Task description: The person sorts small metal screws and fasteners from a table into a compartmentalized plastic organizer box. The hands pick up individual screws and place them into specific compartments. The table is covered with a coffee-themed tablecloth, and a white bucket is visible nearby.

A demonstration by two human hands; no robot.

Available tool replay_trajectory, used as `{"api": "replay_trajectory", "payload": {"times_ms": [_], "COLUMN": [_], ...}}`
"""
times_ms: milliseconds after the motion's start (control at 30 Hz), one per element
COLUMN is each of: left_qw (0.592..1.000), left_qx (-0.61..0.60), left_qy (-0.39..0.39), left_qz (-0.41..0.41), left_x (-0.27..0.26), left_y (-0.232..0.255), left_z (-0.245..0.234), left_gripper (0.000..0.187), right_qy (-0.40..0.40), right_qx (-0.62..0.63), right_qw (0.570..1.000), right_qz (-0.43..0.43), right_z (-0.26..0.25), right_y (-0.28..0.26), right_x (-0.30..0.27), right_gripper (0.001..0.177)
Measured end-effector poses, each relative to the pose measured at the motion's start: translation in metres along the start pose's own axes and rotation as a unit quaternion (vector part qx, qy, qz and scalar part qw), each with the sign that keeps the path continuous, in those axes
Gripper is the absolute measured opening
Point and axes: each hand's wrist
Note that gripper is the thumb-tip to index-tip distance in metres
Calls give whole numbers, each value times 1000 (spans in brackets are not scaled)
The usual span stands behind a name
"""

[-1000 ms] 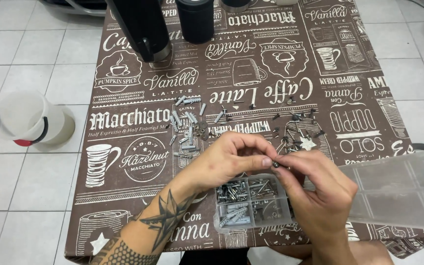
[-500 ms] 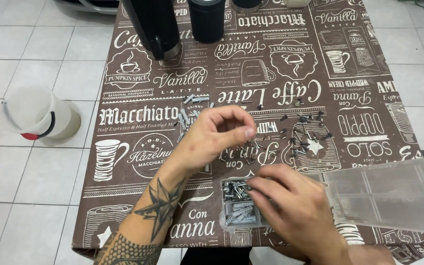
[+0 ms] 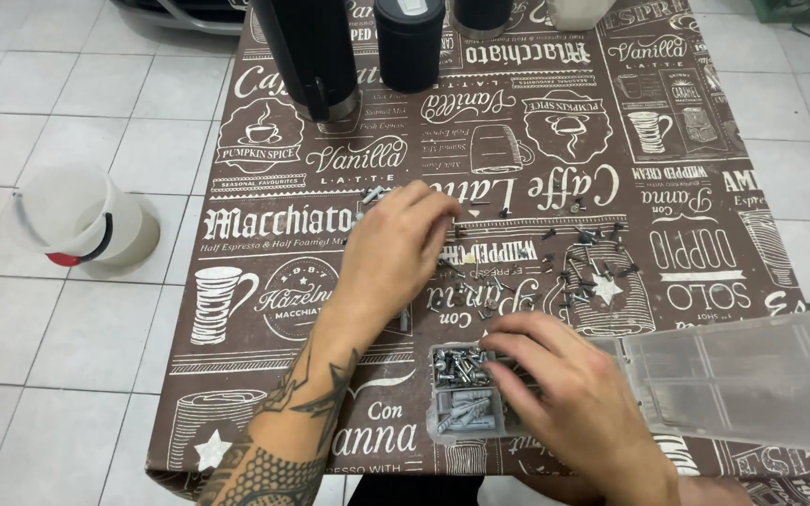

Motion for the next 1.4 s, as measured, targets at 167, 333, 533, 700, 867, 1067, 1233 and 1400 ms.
{"api": "replay_trajectory", "payload": {"times_ms": [167, 333, 533, 700, 867, 1067, 1233, 1400], "left_qw": [989, 965, 968, 979, 897, 855, 860, 861], "left_qx": [124, 210, 222, -153, -364, -430, -427, -480], "left_qy": [-53, -131, -85, -125, -218, -242, -228, -144], "left_qz": [66, 82, 78, -44, -124, -158, -164, -92], "left_x": [-3, -1, -2, 1, 0, -4, -5, -7], "left_y": [-15, -14, -16, 14, 54, 62, 63, 48], "left_z": [24, 37, 40, 22, -9, -11, -12, -6], "left_gripper": [39, 52, 29, 19, 15, 14, 10, 8], "right_qy": [15, 25, 34, 97, 185, 216, 223, 206], "right_qx": [19, 27, 41, 62, 62, 69, 92, 119], "right_qw": [1000, 999, 999, 992, 976, 971, 965, 966], "right_qz": [-7, -23, -9, 58, 96, 72, 100, 100], "right_z": [-5, -4, -8, -2, -13, -15, -14, -15], "right_y": [-2, -2, -1, 13, 8, 6, 4, 10], "right_x": [2, 1, 4, 2, 5, 8, 7, 1], "right_gripper": [24, 20, 22, 25, 21, 15, 14, 15]}}
Point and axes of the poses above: each hand's wrist, its own x-axis towards the middle knuckle, its own z-axis out of the palm, y = z × x, and after that the axes turned 3 degrees about z, right-handed
